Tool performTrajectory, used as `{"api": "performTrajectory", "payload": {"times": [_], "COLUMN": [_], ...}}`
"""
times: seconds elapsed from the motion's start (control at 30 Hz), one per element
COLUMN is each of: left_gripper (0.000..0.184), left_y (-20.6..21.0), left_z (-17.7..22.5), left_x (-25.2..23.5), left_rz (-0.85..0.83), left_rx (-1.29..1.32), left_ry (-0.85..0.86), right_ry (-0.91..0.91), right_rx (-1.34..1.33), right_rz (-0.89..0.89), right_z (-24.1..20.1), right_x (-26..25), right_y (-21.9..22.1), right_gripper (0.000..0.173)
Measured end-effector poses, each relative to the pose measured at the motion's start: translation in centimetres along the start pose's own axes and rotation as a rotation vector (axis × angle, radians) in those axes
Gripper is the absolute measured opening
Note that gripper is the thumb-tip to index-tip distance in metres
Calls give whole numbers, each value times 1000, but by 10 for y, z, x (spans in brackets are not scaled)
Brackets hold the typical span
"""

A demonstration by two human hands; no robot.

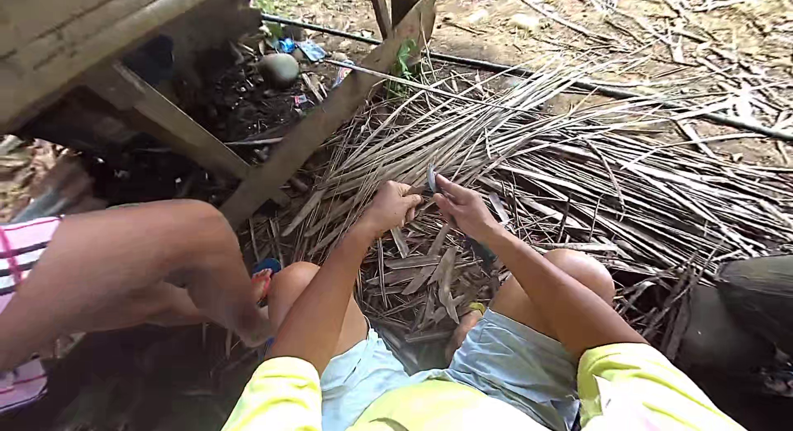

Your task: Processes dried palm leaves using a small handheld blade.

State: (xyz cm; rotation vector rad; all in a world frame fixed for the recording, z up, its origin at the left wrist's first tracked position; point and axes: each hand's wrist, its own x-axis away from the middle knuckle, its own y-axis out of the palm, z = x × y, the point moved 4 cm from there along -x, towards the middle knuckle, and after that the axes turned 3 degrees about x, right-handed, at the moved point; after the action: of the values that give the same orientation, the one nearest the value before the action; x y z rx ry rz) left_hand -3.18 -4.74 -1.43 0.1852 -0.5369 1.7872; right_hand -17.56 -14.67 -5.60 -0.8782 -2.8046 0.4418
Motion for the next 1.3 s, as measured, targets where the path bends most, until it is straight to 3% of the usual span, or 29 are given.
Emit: {"api": "performTrajectory", "payload": {"times": [0.23,0.43,0.5,0.7,0.8,0.87,0.97,1.1,1.2,1.3], "left_gripper": [22,24,26,22,21,22,22,20,20,24], "left_y": [-5,-4,-3,30,38,35,32,31,32,26], "left_z": [-1,-3,-5,-16,-10,-5,-3,0,1,3], "left_x": [3,17,17,8,6,9,11,11,14,22], "left_rz": [-114,-161,-86,161,188,188,186,182,136,81], "left_rx": [30,-63,-238,-723,-817,-833,-828,-821,-826,-795], "left_ry": [53,54,97,364,359,343,408,513,458,378], "right_ry": [50,135,153,173,143,157,198,157,150,189], "right_rx": [-311,-431,-349,-118,-32,-16,-247,-381,-370,-379], "right_rz": [244,613,570,37,1,79,247,306,399,654], "right_z": [14,35,30,17,18,13,20,19,26,35], "right_x": [-17,-15,-5,27,21,16,4,4,2,6], "right_y": [-62,-128,-115,-6,-1,-20,-62,-83,-91,-126], "right_gripper": [47,42,44,51,51,49,47,44,42,39]}}
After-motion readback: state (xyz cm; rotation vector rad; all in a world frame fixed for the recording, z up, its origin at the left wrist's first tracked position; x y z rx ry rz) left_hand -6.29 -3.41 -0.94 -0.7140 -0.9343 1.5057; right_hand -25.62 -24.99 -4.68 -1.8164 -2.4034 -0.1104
